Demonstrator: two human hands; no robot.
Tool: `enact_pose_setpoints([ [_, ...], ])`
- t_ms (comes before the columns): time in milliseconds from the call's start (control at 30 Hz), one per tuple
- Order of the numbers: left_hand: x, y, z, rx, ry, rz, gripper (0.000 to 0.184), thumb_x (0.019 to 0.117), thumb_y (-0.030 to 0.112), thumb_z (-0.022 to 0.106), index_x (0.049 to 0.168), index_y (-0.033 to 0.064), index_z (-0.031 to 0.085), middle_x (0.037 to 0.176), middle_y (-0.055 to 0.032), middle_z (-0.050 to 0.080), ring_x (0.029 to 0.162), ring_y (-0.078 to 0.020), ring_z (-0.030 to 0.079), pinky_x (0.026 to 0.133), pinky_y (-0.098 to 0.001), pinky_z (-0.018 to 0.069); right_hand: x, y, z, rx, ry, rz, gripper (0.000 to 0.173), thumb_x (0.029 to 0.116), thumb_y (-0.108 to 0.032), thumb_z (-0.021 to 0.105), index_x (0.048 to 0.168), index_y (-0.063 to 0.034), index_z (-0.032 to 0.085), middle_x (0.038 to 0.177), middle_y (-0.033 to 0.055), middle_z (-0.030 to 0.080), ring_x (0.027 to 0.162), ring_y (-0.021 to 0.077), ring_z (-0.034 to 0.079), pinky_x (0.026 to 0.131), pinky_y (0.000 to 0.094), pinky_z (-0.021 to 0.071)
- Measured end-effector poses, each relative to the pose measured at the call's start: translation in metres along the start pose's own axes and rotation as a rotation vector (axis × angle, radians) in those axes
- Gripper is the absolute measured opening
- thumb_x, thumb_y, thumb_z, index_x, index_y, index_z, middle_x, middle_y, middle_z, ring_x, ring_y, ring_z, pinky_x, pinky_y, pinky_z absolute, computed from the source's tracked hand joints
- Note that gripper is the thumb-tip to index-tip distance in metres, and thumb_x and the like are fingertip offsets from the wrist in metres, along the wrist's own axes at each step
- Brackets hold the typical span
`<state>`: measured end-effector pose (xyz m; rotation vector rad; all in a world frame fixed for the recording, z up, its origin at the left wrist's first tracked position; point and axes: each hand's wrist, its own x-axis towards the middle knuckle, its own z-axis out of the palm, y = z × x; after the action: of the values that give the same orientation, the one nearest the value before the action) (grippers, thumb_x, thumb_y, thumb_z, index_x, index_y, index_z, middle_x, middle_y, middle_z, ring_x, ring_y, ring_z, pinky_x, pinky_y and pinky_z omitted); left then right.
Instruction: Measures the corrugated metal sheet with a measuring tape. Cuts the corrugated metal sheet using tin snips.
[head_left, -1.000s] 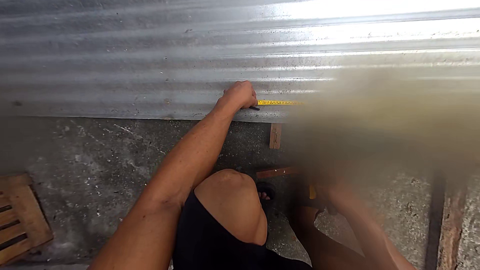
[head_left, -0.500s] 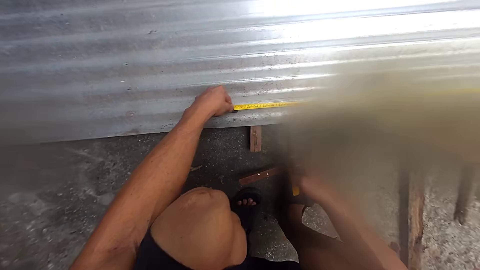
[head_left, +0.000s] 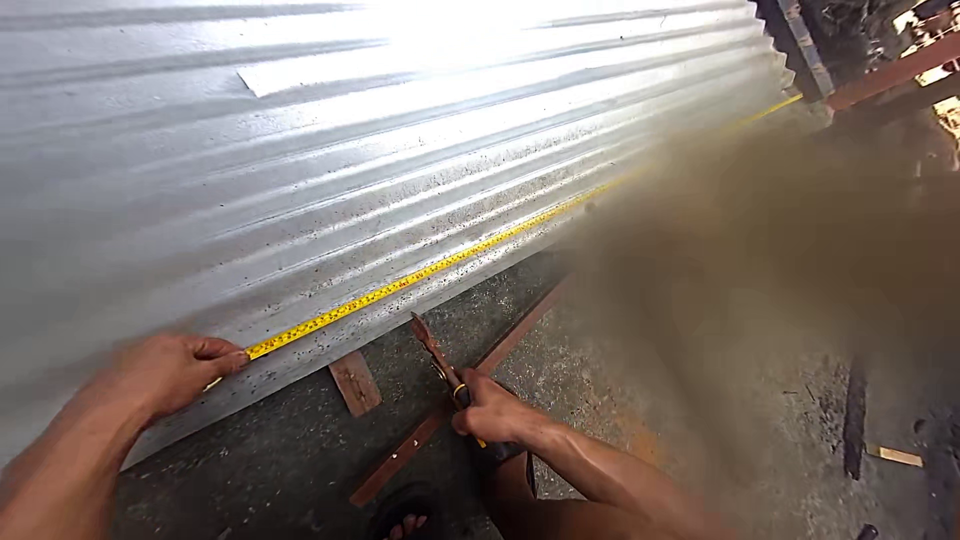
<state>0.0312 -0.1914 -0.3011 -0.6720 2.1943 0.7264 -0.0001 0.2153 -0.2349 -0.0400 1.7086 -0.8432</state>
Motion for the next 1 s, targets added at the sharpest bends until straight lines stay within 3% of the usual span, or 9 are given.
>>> enact_pose_setpoints([
  [200, -0.035, 0.049, -0.017, 0.040, 0.020, -0.035, 0.023, 0.1012, 0.025, 0.067, 0.099, 0.0053, 0.079, 0.098, -0.0263, 0.072, 0.101, -0.0475, 0.066, 0.090, -0.0718, 0.0459, -0.005, 0.003, 0.002, 0.038, 0.042, 0.005, 0.067, 0.0789, -0.012, 0.068, 0.143, -0.0047, 0.048, 0.115, 0.0150, 0.064, 0.096, 0.0231, 0.066, 0.083, 0.0448, 0.0561],
  [600, -0.031, 0.038, -0.014, 0.067, -0.002, -0.090, 0.024, 0.0985, 0.035, 0.068, 0.094, 0.0138, 0.078, 0.093, -0.0144, 0.072, 0.095, -0.0353, 0.067, 0.081, -0.0648, 0.0495, -0.006, -0.001, 0.013, -0.015, 0.084, 0.017, 0.068, 0.0728, -0.013, 0.064, 0.139, -0.0048, 0.050, 0.099, 0.0091, 0.063, 0.075, 0.0161, 0.064, 0.063, 0.0358, 0.0550],
  [733, -0.032, 0.039, -0.015, 0.077, -0.008, -0.088, 0.024, 0.0990, 0.035, 0.067, 0.095, 0.0144, 0.078, 0.093, -0.0138, 0.072, 0.095, -0.0347, 0.067, 0.081, -0.0639, 0.0495, -0.005, -0.004, 0.015, -0.020, 0.082, 0.031, 0.068, 0.0717, -0.013, 0.064, 0.137, -0.0050, 0.051, 0.101, 0.0093, 0.062, 0.076, 0.0156, 0.063, 0.062, 0.0343, 0.0540],
  [1000, -0.031, 0.039, -0.015, 0.082, -0.003, -0.080, 0.024, 0.0992, 0.035, 0.067, 0.094, 0.0143, 0.078, 0.093, -0.0135, 0.072, 0.093, -0.0344, 0.067, 0.081, -0.0634, 0.0493, 0.000, -0.009, 0.018, -0.045, 0.085, 0.024, 0.069, 0.0717, -0.013, 0.064, 0.139, -0.0045, 0.051, 0.110, 0.0102, 0.061, 0.088, 0.0153, 0.063, 0.072, 0.0340, 0.0535],
])
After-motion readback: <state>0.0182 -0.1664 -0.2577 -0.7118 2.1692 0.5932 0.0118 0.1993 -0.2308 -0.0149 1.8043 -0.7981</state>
